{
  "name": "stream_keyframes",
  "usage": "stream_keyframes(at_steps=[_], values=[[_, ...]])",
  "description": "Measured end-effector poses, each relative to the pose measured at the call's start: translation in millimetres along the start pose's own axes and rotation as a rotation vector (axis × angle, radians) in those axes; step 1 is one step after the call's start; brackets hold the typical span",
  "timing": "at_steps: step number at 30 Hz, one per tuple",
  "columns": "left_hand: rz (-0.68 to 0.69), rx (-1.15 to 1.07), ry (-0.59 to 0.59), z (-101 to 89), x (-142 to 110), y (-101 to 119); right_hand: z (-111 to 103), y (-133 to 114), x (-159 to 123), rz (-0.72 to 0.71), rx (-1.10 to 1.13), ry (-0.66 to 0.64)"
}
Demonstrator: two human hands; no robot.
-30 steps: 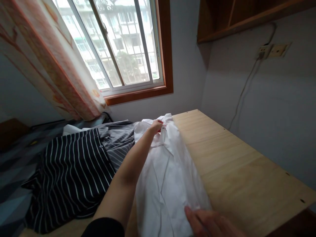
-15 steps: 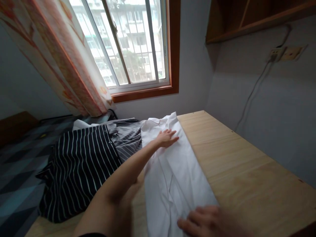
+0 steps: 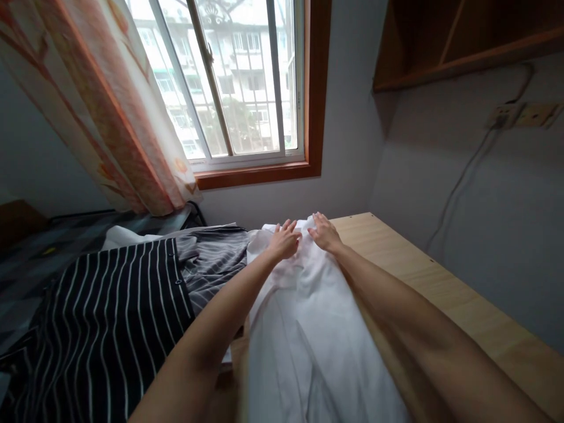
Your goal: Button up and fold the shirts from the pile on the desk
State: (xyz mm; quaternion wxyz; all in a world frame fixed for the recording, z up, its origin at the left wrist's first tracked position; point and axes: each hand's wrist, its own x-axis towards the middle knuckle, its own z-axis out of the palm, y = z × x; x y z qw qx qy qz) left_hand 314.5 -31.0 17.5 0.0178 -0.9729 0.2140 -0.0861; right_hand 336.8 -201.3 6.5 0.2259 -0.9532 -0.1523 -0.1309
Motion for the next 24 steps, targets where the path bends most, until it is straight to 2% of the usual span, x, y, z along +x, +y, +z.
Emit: stream_keyframes(at_steps=[2, 4, 7, 11, 14, 18, 21, 24], values=[[-0.001, -0.027, -0.078, 9.9, 16, -7, 11, 6, 10, 0.043, -0.032, -0.045], [-0.037, -0.073, -0.106, 20.4, 29, -12, 21, 11, 15, 0.055, -0.071, -0.104], [-0.130, -0.110, -0.069, 30.3, 43, -18, 32, 17, 17, 0.006, -0.137, -0.189], [-0.222, -0.162, -0.010, 29.8, 51, -19, 38, 19, 16, -0.047, -0.170, -0.282], [-0.094, -0.197, -0.001, 27.2, 44, -13, 41, 21, 20, -0.039, -0.162, -0.350], [0.118, -0.221, -0.093, 30.4, 27, -4, 48, 25, 27, -0.039, -0.189, -0.357], [0.161, -0.266, -0.158, 35.6, 15, -1, 50, 26, 24, -0.023, -0.176, -0.307], [0.159, -0.248, -0.172, 39.3, 8, -1, 45, 22, 5, -0.062, -0.185, -0.312]])
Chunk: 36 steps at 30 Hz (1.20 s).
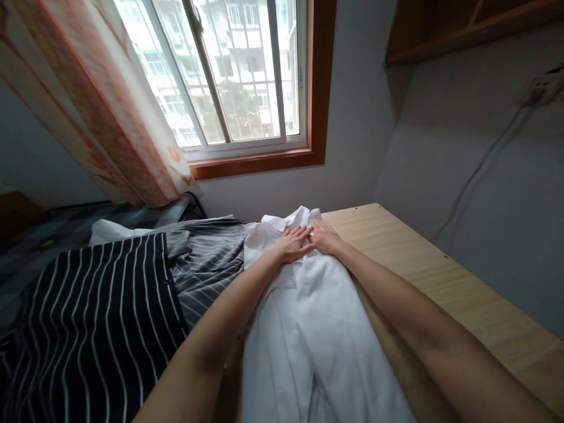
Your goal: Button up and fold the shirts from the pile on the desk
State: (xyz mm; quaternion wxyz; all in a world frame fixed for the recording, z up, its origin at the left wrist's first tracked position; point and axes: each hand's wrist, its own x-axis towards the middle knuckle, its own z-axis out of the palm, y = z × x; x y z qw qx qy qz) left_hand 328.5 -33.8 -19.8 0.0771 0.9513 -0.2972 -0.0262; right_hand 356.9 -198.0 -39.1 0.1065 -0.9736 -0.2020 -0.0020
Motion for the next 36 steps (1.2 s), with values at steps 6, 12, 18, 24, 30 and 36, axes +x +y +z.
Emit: stream_keyframes(at_steps=[6, 12, 18, 24, 30, 36], values=[[-0.048, 0.044, -0.039, 0.9, -5, 3, -8, -19, -108, -0.291, -0.051, -0.050], [-0.054, 0.146, -0.104, -4.6, -3, 8, -31, -44, -246, -0.696, 0.135, -0.199], [-0.051, 0.211, -0.122, -9.6, -2, 14, -25, -72, -342, -1.014, 0.154, -0.084], [0.007, 0.335, 0.021, -26.2, -15, 31, -31, -74, -360, -1.069, 0.408, -0.112], [0.103, 0.308, 0.135, -42.0, -102, 22, -61, -41, -245, -0.668, 0.611, 0.195], [-0.105, 0.314, -0.010, -18.2, -177, -4, -23, -59, -123, -0.518, 0.124, -0.004]])
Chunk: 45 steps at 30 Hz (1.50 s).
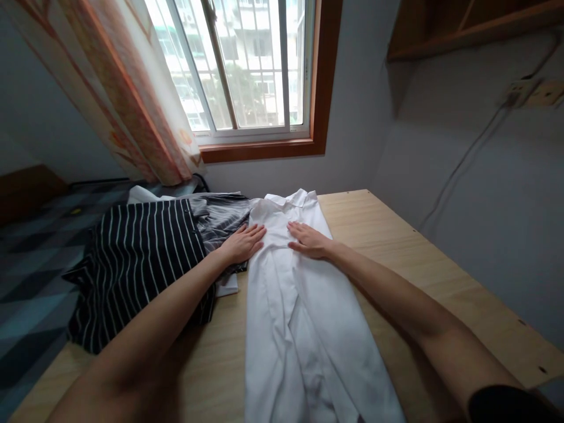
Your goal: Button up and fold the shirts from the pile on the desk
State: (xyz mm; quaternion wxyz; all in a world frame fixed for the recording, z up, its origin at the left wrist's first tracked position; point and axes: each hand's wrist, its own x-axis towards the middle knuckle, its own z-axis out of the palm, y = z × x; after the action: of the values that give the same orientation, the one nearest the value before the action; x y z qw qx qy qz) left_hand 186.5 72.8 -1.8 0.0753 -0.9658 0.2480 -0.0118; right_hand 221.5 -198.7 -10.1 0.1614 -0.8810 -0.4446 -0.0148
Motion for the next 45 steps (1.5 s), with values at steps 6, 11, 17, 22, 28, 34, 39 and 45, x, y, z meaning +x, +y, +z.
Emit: stream_keyframes(at_steps=[6, 11, 17, 22, 28, 34, 39, 45], values=[[-0.024, -0.059, -0.049, 10.1, 3, 2, 19, -34, -22, -0.246, -0.068, -0.111], [-0.001, -0.068, -0.070, 6.5, 5, 7, 12, -89, -78, -0.478, 0.067, -0.172], [-0.050, -0.070, -0.097, 3.6, 6, 16, 15, -149, -138, -0.795, 0.098, -0.188], [-0.078, -0.054, -0.052, 1.8, 9, 22, 16, -172, -167, -0.850, 0.099, -0.141], [0.144, -0.100, 0.085, -32.1, -34, 55, -7, -147, -187, -0.656, 0.327, -0.227], [0.567, -0.494, -0.183, -59.9, -158, 130, -14, -113, -256, -0.372, 0.265, -0.290], [0.509, -0.616, -0.265, -55.2, -210, 166, 3, -116, -286, -0.322, 0.213, -0.173], [0.427, -0.714, -0.239, -46.0, -220, 172, 6, -113, -281, -0.280, 0.336, -0.104]])
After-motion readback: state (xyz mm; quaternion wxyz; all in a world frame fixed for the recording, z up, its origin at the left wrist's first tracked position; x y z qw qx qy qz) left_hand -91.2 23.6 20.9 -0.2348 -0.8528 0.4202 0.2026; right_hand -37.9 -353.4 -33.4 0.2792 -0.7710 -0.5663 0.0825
